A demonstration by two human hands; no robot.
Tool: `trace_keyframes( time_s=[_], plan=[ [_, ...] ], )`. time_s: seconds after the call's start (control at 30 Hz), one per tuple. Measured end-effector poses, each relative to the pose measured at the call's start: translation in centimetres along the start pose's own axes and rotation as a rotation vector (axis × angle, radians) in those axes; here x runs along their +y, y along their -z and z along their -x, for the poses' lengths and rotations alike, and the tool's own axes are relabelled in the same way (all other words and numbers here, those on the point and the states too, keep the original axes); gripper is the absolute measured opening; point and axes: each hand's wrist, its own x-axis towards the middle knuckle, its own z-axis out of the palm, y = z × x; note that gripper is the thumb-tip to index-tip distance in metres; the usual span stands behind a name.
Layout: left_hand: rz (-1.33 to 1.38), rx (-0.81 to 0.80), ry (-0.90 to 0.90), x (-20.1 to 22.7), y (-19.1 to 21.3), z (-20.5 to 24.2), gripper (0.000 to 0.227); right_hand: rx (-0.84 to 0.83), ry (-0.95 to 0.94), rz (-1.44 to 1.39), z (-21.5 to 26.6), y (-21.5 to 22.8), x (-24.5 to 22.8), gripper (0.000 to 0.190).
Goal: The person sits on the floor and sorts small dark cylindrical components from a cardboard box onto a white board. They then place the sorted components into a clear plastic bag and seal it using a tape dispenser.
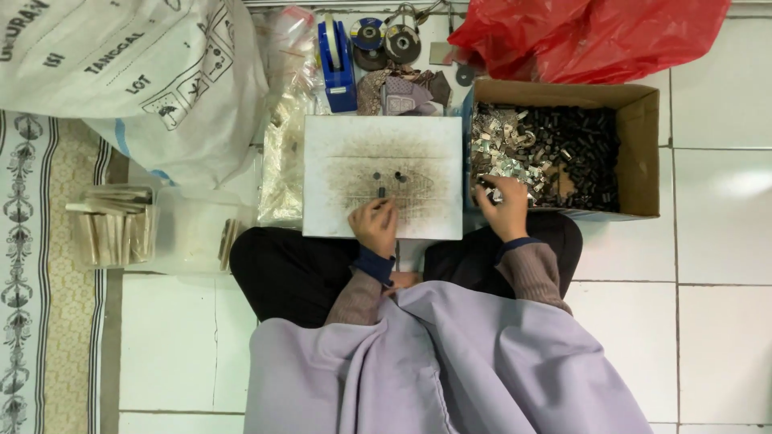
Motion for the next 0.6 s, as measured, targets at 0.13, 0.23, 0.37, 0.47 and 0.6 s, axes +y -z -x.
trace_keyframes(
  time_s=[0.13, 0.23, 0.37, 0.47, 0.6],
  plan=[
    [-0.161, 0.029, 0.054, -4.3, 0.1, 0.0, 0.015, -0.096, 0.009, 0.04, 0.2, -5.3, -6.2, 0.016],
    [-0.166, -0.011, 0.11, -4.7, -0.9, -0.3, 0.01, -0.131, 0.027, 0.115, 0.5, -8.1, -9.8, 0.017],
    [-0.177, -0.175, 0.178, -4.8, -1.1, -0.1, 0.013, -0.109, 0.02, 0.196, 0.7, -11.3, -11.8, 0.016],
    [-0.176, -0.225, 0.192, -4.8, -1.0, 0.3, 0.021, -0.108, 0.051, 0.206, 1.0, -12.2, -11.7, 0.018],
    [-0.087, -0.213, 0.257, -4.2, -0.3, -0.2, 0.026, -0.108, 0.067, 0.209, 0.9, -11.6, -11.5, 0.028]
  ],
)
